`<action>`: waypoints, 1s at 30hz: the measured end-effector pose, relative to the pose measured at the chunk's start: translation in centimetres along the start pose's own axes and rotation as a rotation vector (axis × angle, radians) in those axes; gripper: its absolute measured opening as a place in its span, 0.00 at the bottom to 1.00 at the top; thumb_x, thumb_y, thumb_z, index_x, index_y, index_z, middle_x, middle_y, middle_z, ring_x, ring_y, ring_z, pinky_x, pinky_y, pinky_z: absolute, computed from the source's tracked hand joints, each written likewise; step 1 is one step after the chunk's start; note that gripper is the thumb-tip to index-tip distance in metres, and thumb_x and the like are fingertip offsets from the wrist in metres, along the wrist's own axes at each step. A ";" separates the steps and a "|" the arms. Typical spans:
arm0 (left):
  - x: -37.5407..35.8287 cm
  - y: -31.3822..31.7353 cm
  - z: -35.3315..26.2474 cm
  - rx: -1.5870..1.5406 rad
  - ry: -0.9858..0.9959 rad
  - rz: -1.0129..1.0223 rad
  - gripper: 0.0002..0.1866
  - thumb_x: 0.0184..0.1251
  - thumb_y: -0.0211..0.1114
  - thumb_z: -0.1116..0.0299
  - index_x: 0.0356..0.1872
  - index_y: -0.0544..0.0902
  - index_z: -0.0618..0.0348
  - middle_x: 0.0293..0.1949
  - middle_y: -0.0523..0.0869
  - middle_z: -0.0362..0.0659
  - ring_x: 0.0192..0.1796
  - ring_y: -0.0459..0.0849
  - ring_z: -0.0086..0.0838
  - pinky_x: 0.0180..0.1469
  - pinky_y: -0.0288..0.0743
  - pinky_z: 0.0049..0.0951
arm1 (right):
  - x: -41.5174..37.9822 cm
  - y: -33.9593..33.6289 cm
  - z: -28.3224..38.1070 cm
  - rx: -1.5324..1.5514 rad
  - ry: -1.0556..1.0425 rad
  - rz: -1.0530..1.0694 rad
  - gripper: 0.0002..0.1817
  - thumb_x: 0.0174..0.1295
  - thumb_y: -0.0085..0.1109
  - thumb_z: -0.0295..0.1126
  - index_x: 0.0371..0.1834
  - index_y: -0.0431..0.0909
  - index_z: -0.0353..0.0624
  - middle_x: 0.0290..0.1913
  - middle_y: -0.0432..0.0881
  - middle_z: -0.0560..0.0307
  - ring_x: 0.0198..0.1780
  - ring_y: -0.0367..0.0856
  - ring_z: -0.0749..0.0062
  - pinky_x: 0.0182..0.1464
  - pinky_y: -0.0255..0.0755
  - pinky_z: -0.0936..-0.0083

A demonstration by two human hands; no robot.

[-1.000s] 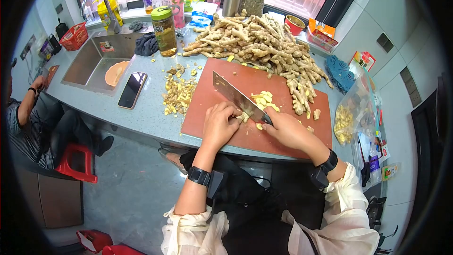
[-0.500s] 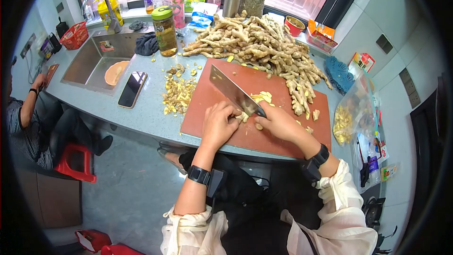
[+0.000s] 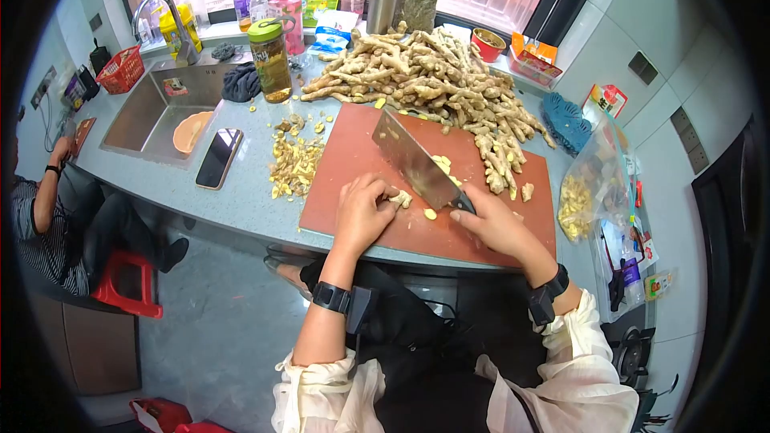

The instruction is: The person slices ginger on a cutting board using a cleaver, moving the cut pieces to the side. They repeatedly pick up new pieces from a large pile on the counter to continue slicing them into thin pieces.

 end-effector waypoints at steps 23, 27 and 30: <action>0.0 0.0 0.1 -0.026 0.009 -0.016 0.08 0.57 0.78 0.69 0.39 0.91 0.53 0.47 0.89 0.38 0.53 0.85 0.37 0.61 0.70 0.40 | -0.8 -0.4 1.3 0.068 0.076 0.050 0.15 0.75 0.60 0.34 0.59 0.72 0.41 0.30 0.81 0.52 0.27 0.83 0.65 0.31 0.75 0.66; 0.0 0.1 0.1 -0.030 0.013 -0.005 0.08 0.58 0.77 0.70 0.39 0.91 0.53 0.48 0.90 0.38 0.54 0.85 0.37 0.61 0.70 0.39 | -0.5 0.3 0.7 -0.149 -0.063 0.025 0.17 0.73 0.61 0.39 0.56 0.71 0.42 0.41 0.85 0.36 0.44 0.86 0.40 0.46 0.78 0.52; 0.0 0.0 0.1 -0.037 0.015 0.001 0.08 0.59 0.77 0.70 0.39 0.90 0.53 0.48 0.90 0.38 0.55 0.85 0.37 0.62 0.70 0.39 | -0.5 0.2 1.3 -0.164 0.010 0.060 0.19 0.73 0.62 0.40 0.57 0.71 0.41 0.48 0.84 0.31 0.53 0.82 0.31 0.54 0.75 0.47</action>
Point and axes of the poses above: each hand's wrist, its own x-axis towards the middle knuckle, its own y-axis out of the palm, z = x × y, the point moved 2 cm from there along x, towards the middle knuckle
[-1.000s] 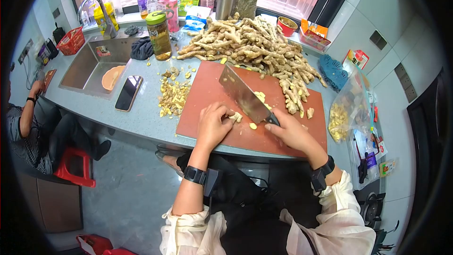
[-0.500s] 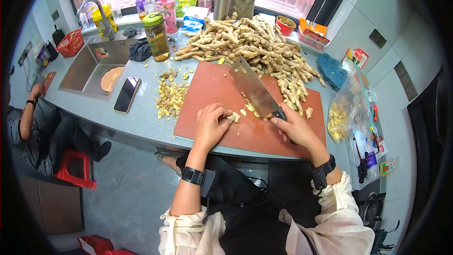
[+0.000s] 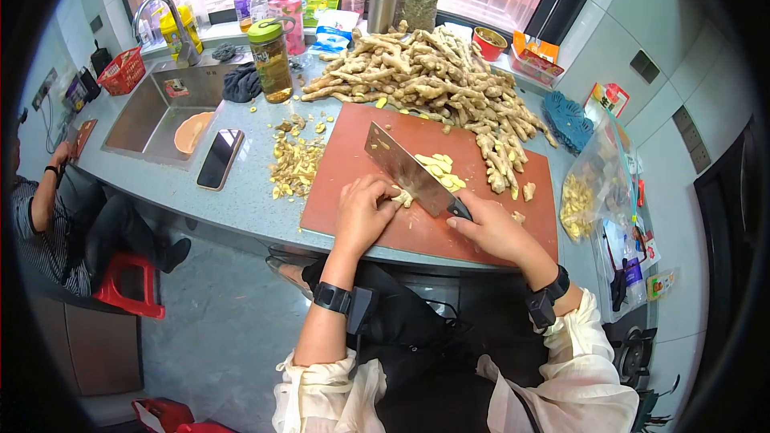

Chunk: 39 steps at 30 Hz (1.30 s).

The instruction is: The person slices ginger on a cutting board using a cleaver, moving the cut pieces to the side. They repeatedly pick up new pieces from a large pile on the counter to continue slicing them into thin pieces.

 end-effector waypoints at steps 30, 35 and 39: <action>0.0 -0.2 -0.2 0.016 0.000 -0.007 0.07 0.59 0.75 0.70 0.38 0.89 0.56 0.48 0.89 0.39 0.55 0.85 0.39 0.62 0.70 0.40 | -0.1 -0.8 0.6 -0.210 -0.015 0.078 0.19 0.74 0.59 0.39 0.56 0.66 0.37 0.46 0.85 0.30 0.50 0.83 0.31 0.52 0.75 0.44; -0.1 0.0 -0.1 0.005 -0.010 0.014 0.07 0.59 0.75 0.71 0.38 0.89 0.55 0.49 0.89 0.39 0.56 0.85 0.39 0.62 0.70 0.41 | 1.1 0.3 0.8 -0.217 0.012 0.064 0.19 0.74 0.59 0.39 0.56 0.66 0.37 0.47 0.85 0.29 0.51 0.83 0.30 0.53 0.75 0.44; 0.0 0.0 -0.3 0.017 -0.010 -0.009 0.06 0.59 0.75 0.70 0.38 0.90 0.54 0.48 0.89 0.38 0.55 0.84 0.38 0.62 0.69 0.40 | 4.2 1.5 -0.2 -0.156 -0.110 -0.033 0.20 0.75 0.59 0.40 0.57 0.67 0.36 0.48 0.84 0.28 0.53 0.83 0.30 0.54 0.75 0.44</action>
Point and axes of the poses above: each hand's wrist, its own x-axis towards the middle knuckle, its own y-axis out of the palm, z = x × y, the point moved 2 cm from there along x, towards the middle knuckle
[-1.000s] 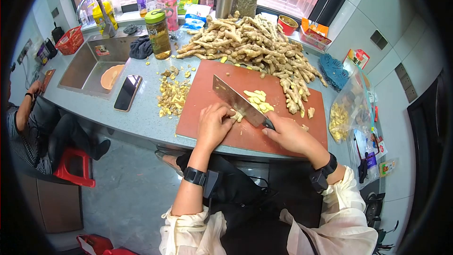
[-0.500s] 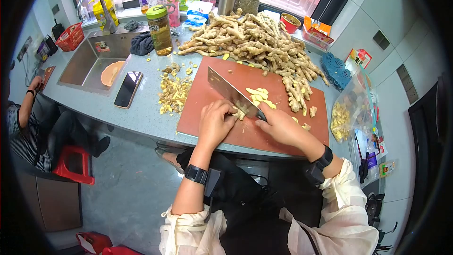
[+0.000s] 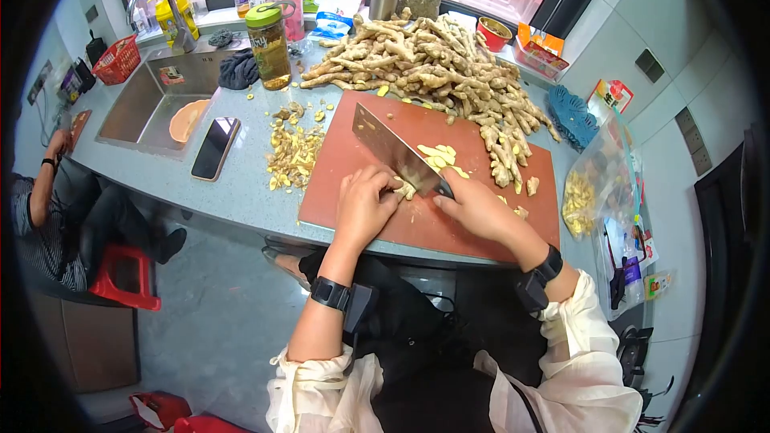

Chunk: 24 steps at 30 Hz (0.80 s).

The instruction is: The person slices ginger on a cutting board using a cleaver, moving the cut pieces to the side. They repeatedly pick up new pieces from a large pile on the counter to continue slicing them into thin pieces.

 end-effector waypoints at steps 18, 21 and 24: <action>0.0 0.3 0.5 0.012 -0.003 0.015 0.08 0.58 0.76 0.69 0.39 0.90 0.54 0.48 0.89 0.39 0.55 0.84 0.39 0.62 0.69 0.40 | -0.7 0.8 1.1 -0.088 0.029 0.001 0.19 0.74 0.59 0.38 0.56 0.66 0.36 0.42 0.85 0.30 0.47 0.84 0.31 0.49 0.76 0.42; 0.1 0.1 0.3 0.020 0.003 0.007 0.08 0.58 0.76 0.69 0.39 0.90 0.54 0.48 0.89 0.39 0.55 0.84 0.39 0.61 0.69 0.40 | 1.2 0.6 1.4 -0.081 0.001 -0.010 0.18 0.73 0.59 0.38 0.55 0.67 0.36 0.43 0.85 0.31 0.49 0.84 0.32 0.50 0.77 0.43; -0.1 0.1 0.0 0.013 -0.004 -0.003 0.07 0.58 0.76 0.69 0.37 0.90 0.54 0.47 0.89 0.38 0.54 0.85 0.38 0.60 0.70 0.40 | 0.7 0.7 0.9 -0.081 -0.026 -0.003 0.19 0.73 0.59 0.38 0.56 0.67 0.36 0.44 0.85 0.30 0.50 0.84 0.32 0.50 0.77 0.43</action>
Point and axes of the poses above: each hand's wrist, its own x-axis towards the middle knuckle, its own y-axis out of the palm, z = x × y, the point moved 2 cm from there along x, towards the middle knuckle
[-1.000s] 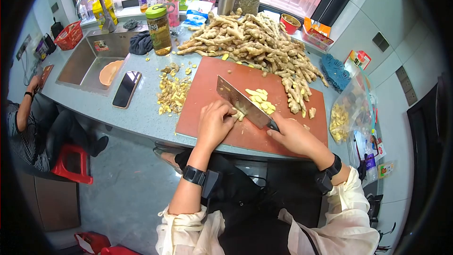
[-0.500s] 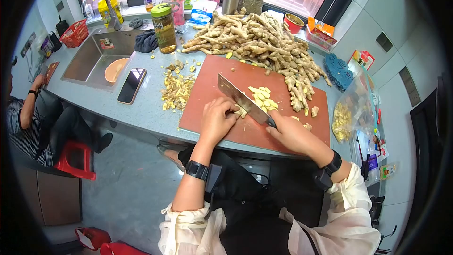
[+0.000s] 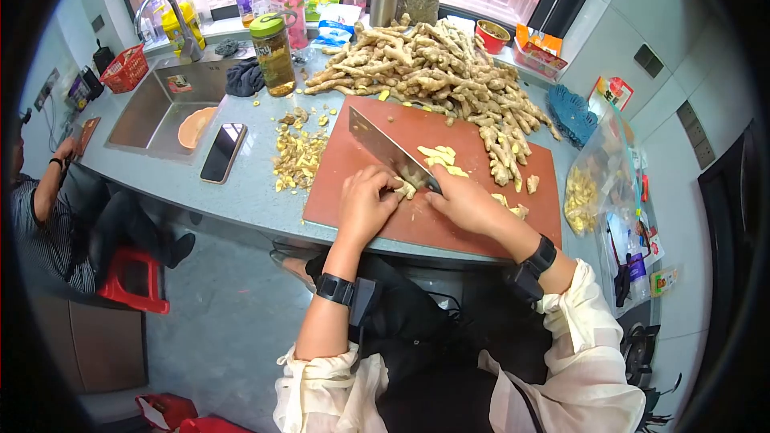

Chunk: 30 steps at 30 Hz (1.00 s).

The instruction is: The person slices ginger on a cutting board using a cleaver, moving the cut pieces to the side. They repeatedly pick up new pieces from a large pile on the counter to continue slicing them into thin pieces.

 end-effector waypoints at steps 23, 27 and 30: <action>0.2 0.1 0.6 -0.021 -0.018 0.026 0.08 0.56 0.77 0.70 0.36 0.89 0.55 0.48 0.90 0.39 0.53 0.86 0.38 0.60 0.71 0.40 | -2.6 -0.5 -2.8 0.141 0.036 -0.045 0.19 0.73 0.62 0.40 0.54 0.71 0.36 0.48 0.84 0.32 0.49 0.83 0.33 0.50 0.75 0.48; 0.2 0.4 0.9 -0.040 0.002 0.017 0.08 0.56 0.78 0.70 0.36 0.89 0.55 0.48 0.90 0.40 0.52 0.86 0.39 0.60 0.71 0.40 | -4.3 -2.3 -1.1 0.308 0.202 0.080 0.19 0.73 0.61 0.40 0.54 0.70 0.36 0.48 0.84 0.32 0.50 0.82 0.33 0.52 0.75 0.47; 0.1 0.2 0.6 -0.038 0.022 -0.024 0.08 0.56 0.78 0.71 0.37 0.90 0.55 0.48 0.90 0.41 0.52 0.86 0.39 0.60 0.72 0.42 | -4.4 -2.4 -1.1 0.212 0.076 0.023 0.20 0.73 0.61 0.40 0.55 0.70 0.36 0.48 0.84 0.31 0.52 0.82 0.33 0.53 0.75 0.46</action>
Point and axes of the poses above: each hand's wrist, its own x-axis towards the middle knuckle, its own y-axis out of the palm, z = x × y, the point moved 2 cm from there along x, towards the middle knuckle
